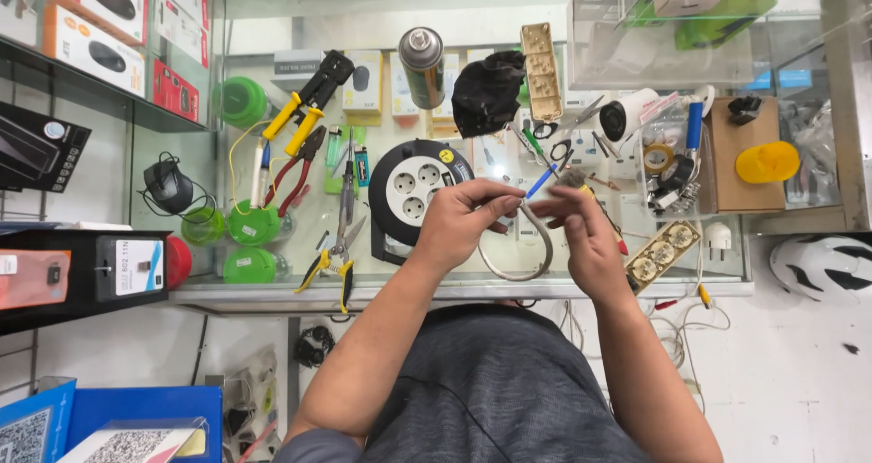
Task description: Preparing electrical wires by stripping insulation and twisting strands to assemble a power strip.
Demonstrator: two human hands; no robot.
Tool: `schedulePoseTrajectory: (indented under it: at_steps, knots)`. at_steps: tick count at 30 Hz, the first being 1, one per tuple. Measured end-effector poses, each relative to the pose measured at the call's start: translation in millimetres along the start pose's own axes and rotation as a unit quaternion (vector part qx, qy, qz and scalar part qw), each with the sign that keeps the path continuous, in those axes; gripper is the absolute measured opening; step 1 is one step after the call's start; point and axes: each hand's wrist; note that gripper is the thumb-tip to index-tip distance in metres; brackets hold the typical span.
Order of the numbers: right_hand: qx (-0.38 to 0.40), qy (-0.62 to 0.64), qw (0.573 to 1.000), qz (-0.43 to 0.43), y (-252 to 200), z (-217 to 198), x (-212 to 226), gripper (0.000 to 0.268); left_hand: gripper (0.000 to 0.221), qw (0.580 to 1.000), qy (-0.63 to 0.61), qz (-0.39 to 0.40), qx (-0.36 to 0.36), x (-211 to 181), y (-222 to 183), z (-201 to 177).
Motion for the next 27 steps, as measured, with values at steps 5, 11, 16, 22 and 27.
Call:
schedulePoseTrajectory:
  at_steps: [5, 11, 16, 22, 27]
  knots:
    - [-0.032, 0.014, 0.999, 0.017, 2, 14, 5, 0.016, 0.026, 0.996, -0.075, 0.025, 0.029, 14, -4, 11]
    - [-0.069, 0.094, 0.993, -0.007, -7, 23, -7, 0.017, 0.026, 0.994, -0.105, 0.032, 0.020, 29, -6, 17]
    - [-0.053, 0.106, 0.992, -0.043, -13, 24, -13, 0.019, 0.018, 0.990, -0.130, 0.051, 0.034, 36, -3, 18]
    - [-0.014, 0.335, 0.942, -0.030, -24, 24, -63, 0.016, 0.012, 0.976, -0.189, 0.061, 0.090, 25, -6, 26]
    - [-0.019, 0.274, 0.959, -0.066, -14, 23, -46, 0.015, 0.013, 0.986, -0.007, 0.126, 0.105, -15, -12, 16]
Point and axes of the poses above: each hand's wrist, its own y-axis towards the middle knuckle, its own z-axis out of the palm, x = y × z
